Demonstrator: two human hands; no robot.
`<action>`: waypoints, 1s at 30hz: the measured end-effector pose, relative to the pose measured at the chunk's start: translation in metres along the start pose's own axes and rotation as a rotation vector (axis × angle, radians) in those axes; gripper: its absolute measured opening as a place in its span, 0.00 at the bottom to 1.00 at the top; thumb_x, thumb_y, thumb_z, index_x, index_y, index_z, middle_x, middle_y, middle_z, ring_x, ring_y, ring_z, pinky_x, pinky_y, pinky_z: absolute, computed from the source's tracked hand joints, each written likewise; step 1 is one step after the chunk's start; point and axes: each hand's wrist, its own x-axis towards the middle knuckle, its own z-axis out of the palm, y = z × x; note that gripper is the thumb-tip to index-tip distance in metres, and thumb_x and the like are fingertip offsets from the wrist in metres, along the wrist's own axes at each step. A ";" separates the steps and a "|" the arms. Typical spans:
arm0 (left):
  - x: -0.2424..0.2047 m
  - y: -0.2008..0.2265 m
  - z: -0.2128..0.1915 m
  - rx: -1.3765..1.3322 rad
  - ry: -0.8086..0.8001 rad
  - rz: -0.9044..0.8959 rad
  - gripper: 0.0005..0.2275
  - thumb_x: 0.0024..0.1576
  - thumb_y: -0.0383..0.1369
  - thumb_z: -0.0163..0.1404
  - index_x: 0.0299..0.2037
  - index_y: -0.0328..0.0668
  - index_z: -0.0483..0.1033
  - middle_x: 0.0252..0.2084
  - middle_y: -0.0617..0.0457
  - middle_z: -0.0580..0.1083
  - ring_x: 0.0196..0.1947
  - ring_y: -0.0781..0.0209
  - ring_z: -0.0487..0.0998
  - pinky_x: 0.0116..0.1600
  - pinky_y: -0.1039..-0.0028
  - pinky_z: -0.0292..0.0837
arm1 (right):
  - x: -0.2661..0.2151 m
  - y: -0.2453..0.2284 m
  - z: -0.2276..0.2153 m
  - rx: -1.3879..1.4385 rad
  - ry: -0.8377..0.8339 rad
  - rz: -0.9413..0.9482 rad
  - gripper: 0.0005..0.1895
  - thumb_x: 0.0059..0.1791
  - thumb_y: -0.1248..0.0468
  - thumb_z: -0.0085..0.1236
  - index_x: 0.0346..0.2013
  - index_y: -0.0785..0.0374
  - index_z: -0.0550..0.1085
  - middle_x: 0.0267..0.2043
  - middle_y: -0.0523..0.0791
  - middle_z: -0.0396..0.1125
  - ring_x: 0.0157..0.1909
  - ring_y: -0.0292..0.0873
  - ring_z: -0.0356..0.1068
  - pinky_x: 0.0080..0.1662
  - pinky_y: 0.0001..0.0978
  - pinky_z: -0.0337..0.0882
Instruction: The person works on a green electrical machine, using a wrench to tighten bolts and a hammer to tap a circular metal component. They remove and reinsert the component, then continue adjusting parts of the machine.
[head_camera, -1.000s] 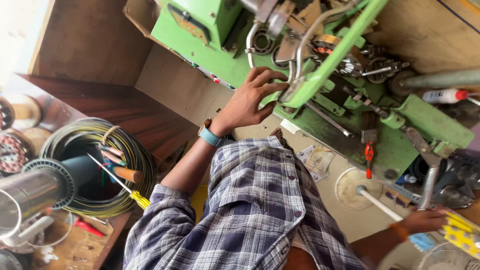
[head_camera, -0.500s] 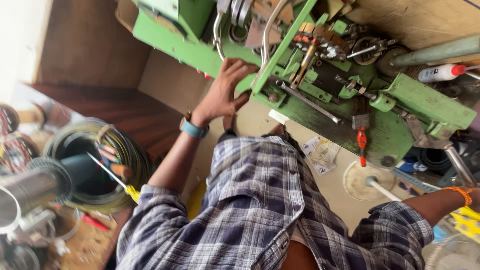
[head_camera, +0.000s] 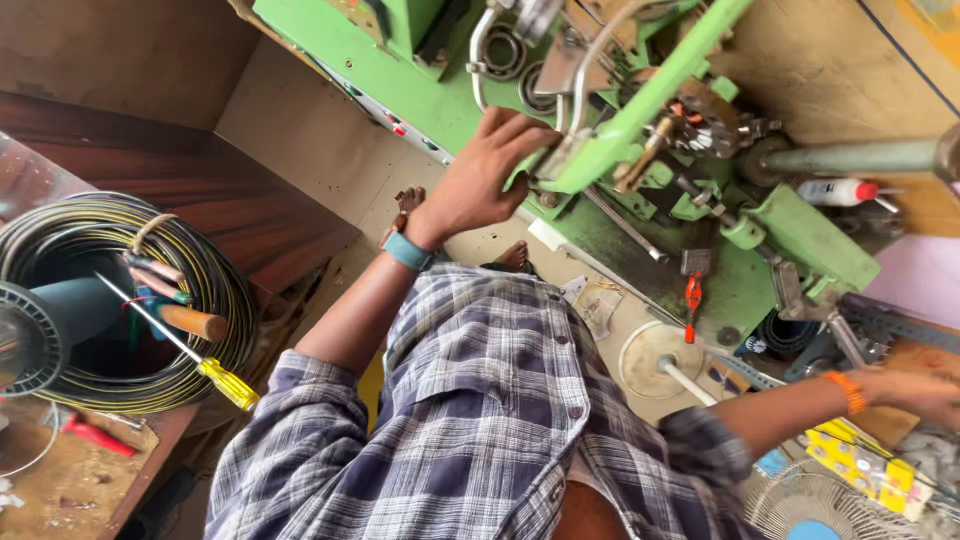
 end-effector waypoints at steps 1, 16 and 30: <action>-0.002 -0.003 -0.002 -0.010 -0.003 -0.006 0.27 0.47 0.22 0.55 0.61 0.40 0.70 0.56 0.48 0.70 0.57 0.43 0.66 0.64 0.59 0.67 | -0.012 -0.030 0.001 0.077 0.004 -0.108 0.21 0.60 0.53 0.50 0.54 0.70 0.76 0.53 0.56 0.72 0.56 0.54 0.72 0.59 0.47 0.71; -0.023 -0.024 0.009 0.160 0.057 0.006 0.28 0.53 0.25 0.55 0.66 0.46 0.66 0.67 0.49 0.65 0.68 0.49 0.64 0.53 0.63 0.67 | -0.147 -0.350 0.040 0.346 -0.732 -1.132 0.23 0.57 0.54 0.58 0.56 0.73 0.77 0.60 0.56 0.73 0.61 0.55 0.75 0.64 0.45 0.71; -0.024 -0.126 0.103 -1.112 0.570 -0.498 0.14 0.74 0.39 0.40 0.54 0.41 0.78 0.43 0.54 0.75 0.44 0.65 0.76 0.51 0.72 0.74 | -0.137 -0.313 0.083 0.625 -0.599 -1.051 0.39 0.55 0.41 0.51 0.53 0.82 0.71 0.63 0.63 0.68 0.60 0.54 0.74 0.65 0.47 0.75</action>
